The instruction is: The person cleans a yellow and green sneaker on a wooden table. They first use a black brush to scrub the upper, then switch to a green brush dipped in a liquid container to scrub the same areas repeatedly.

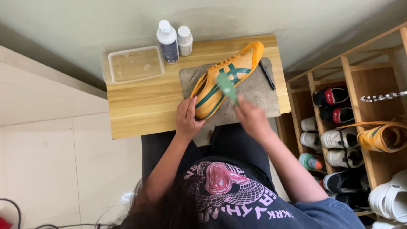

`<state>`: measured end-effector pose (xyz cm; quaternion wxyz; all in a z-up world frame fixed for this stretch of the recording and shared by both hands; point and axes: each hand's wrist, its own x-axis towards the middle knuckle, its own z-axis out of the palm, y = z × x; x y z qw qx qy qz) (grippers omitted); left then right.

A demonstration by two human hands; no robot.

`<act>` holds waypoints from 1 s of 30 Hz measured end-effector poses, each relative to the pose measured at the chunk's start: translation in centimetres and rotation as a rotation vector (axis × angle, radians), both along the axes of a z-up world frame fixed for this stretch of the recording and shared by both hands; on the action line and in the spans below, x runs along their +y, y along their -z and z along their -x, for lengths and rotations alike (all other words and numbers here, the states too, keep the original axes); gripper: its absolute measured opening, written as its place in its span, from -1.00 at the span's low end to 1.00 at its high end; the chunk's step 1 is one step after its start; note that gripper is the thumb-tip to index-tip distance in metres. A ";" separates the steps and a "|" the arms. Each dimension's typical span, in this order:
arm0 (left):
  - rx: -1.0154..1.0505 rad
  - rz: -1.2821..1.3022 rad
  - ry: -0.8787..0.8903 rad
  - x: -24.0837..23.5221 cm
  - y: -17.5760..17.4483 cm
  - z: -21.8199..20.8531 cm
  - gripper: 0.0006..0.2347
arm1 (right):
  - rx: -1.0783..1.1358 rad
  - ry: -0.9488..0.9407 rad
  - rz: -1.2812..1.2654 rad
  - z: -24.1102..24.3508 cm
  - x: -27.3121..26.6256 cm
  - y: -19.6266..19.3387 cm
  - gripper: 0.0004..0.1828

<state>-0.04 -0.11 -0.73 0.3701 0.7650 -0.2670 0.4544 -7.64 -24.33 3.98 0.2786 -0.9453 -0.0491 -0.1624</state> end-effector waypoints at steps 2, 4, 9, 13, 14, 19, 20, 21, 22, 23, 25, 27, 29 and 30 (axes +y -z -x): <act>-0.006 -0.005 -0.010 0.1 -0.3 0.2 -0.44 | -0.061 0.082 0.084 -1.1 -2.8 0.4 -0.57; 0.002 -0.011 -0.011 0.3 -0.5 0.6 -0.45 | -0.069 0.113 0.057 -1.8 -3.0 -0.8 -0.59; 0.038 -0.004 0.005 -0.1 -0.4 0.3 -0.41 | 0.034 0.045 -0.025 -1.0 -1.1 -0.1 -0.61; 0.032 -0.031 -0.015 -0.1 -0.1 0.3 -0.40 | -0.012 0.103 -0.007 -2.4 -3.1 -2.7 -0.58; 0.025 -0.031 -0.022 -0.2 0.1 0.3 -0.39 | -0.044 0.169 -0.044 -3.0 -3.9 -3.5 -0.55; 0.031 -0.023 -0.013 -0.2 -0.6 0.1 -0.39 | 0.071 0.060 -0.058 -1.5 -1.4 1.0 -0.53; 0.021 -0.025 -0.022 -0.2 -0.5 0.1 -0.39 | 0.127 0.045 -0.076 -1.0 0.1 0.8 -0.54; 0.034 -0.029 -0.024 -0.2 -0.4 0.2 -0.39 | 0.140 0.043 -0.081 -1.1 -1.2 1.0 -0.54; 0.028 -0.022 -0.021 -0.3 -0.4 0.2 -0.39 | 0.112 0.059 -0.073 -1.3 -2.4 1.3 -0.53; 0.020 -0.015 -0.019 -0.3 -0.4 0.1 -0.38 | 0.080 0.073 -0.064 -1.7 -3.6 1.5 -0.52; 0.021 -0.024 -0.036 -0.3 0.2 0.2 -0.39 | 0.051 0.106 -0.068 -2.2 -3.0 -0.4 -0.55; 0.009 -0.028 -0.049 -0.4 0.1 0.0 -0.40 | 0.007 0.143 -0.066 -2.1 -2.0 -0.7 -0.57; 0.026 -0.031 -0.040 -0.1 -0.4 0.3 -0.41 | 0.043 0.034 -0.029 -1.0 -0.2 0.9 -0.56; 0.030 -0.031 -0.040 -0.3 -0.4 0.1 -0.41 | 0.047 0.034 -0.028 -1.0 -0.6 0.8 -0.56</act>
